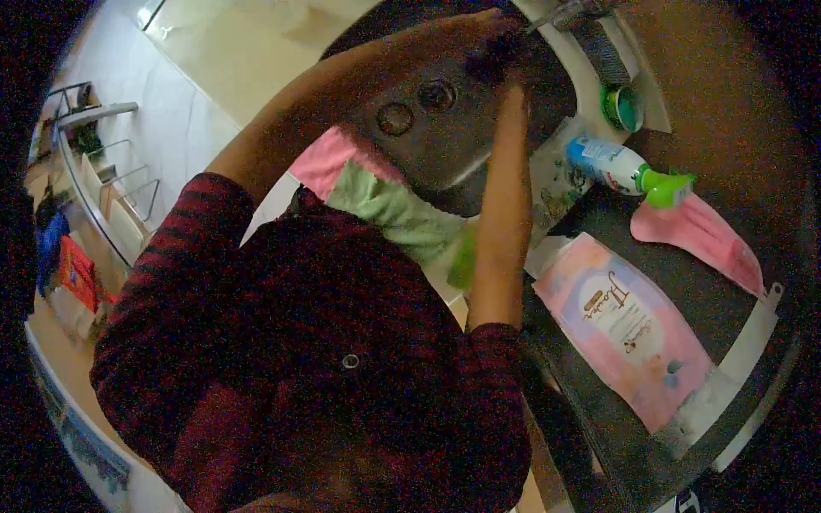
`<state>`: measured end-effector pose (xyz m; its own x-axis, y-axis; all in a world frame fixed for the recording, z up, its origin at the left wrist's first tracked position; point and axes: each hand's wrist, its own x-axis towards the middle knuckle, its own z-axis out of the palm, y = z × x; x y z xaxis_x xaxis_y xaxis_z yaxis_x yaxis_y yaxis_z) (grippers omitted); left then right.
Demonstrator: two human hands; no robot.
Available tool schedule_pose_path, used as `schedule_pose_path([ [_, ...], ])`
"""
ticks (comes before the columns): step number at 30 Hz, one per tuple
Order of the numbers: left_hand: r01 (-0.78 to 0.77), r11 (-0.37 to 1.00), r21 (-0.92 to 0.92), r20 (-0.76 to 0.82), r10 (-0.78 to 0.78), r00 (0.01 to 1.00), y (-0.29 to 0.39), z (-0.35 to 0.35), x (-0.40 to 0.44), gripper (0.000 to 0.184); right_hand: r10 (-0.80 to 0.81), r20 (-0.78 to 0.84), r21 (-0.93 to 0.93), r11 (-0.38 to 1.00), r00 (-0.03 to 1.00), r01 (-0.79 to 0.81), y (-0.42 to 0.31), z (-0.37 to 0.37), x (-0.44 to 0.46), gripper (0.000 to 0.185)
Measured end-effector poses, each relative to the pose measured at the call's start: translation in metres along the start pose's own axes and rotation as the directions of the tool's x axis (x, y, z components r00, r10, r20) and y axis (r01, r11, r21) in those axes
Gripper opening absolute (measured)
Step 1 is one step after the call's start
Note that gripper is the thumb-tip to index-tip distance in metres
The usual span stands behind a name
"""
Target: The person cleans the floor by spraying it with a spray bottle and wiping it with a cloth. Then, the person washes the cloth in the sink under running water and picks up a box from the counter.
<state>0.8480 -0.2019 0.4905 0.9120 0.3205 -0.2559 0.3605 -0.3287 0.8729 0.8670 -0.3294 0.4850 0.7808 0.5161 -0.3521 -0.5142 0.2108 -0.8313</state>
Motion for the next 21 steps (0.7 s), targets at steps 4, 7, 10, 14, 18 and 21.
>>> schedule_pose_path([
  [4,-0.296,0.955,0.003,0.163,0.291,0.943,0.01,-0.016,0.003,0.054,-0.016,0.17,-0.459,0.883,0.985,0.094,-0.021,0.014,0.013,0.046],
  [7,-0.4,0.916,-0.013,0.25,0.391,0.886,0.014,-0.027,0.003,0.052,0.067,0.298,-0.666,0.729,0.952,0.158,-0.047,0.025,0.025,0.042],
  [10,-0.421,0.906,-0.034,0.282,0.413,0.866,0.008,-0.039,-0.004,0.051,0.216,0.376,-0.562,0.826,0.901,0.037,-0.066,0.026,0.034,0.036],
  [14,-0.402,0.914,-0.057,0.28,0.401,0.873,-0.002,-0.056,-0.02,0.049,-0.002,0.437,-0.538,0.801,0.9,0.263,-0.067,0.021,0.04,0.033],
  [18,-0.351,0.924,-0.151,0.249,0.379,0.891,-0.024,-0.071,-0.029,0.047,-0.047,0.629,-0.733,0.295,0.776,0.613,-0.094,0.05,0.024,0.016],
  [21,-0.308,0.92,-0.243,0.208,0.36,0.909,-0.037,-0.076,-0.026,0.046,-0.136,0.519,-0.853,-0.016,0.844,0.522,-0.1,0.034,0.015,0.022],
])
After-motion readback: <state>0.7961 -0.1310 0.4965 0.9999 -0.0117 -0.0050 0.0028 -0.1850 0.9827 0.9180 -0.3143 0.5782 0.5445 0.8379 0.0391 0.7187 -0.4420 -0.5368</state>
